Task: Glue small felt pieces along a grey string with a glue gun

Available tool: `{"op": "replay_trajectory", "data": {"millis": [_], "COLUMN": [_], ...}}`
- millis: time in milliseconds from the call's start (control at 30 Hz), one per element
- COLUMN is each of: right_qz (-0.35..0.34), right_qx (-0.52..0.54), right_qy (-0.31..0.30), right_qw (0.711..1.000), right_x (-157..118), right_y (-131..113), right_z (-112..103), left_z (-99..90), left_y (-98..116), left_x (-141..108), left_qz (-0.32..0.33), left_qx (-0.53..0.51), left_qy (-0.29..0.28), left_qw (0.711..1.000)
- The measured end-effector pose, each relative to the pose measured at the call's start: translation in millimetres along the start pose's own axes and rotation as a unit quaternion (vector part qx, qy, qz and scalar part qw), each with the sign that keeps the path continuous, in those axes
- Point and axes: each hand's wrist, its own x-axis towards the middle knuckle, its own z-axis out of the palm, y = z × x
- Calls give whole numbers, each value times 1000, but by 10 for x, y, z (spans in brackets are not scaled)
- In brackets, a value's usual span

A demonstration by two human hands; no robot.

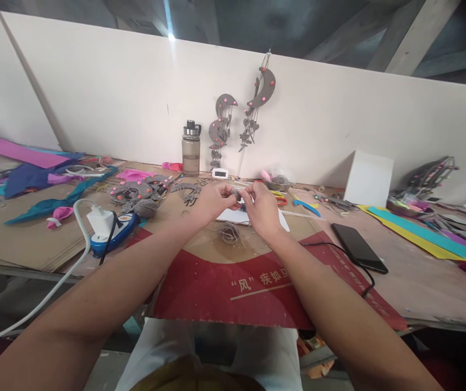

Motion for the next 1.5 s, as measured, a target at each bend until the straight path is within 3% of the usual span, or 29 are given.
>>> {"op": "replay_trajectory", "data": {"millis": [100,367,633,833,1067,1200,1333,1500], "right_qz": [2,-15,115,180,230,230,236,210], "right_qx": [15,79,167,209,271,285,271,229], "right_qy": [-10,-24,-32,-33,-29,-27,-35,-66], "right_qw": [1000,997,979,961,934,930,933,948], "right_x": [-14,-34,-12,10,27,41,51,48], "right_y": [-36,-67,-118,-70,13,108,216,231], "right_z": [18,40,93,131,180,154,129,96], "left_z": [5,-26,17,68,113,65,-103,-228], "left_y": [-45,63,-69,-119,-65,-76,-66,50], "left_x": [13,27,45,38,1,28,72,53], "left_qz": [11,-29,-16,18,-3,-38,-96,-53], "left_qx": [18,-69,-81,-143,-179,-210,-172,-97], "left_qy": [14,50,104,83,67,-6,-87,-42], "left_qw": [1000,996,991,986,982,977,976,993]}}
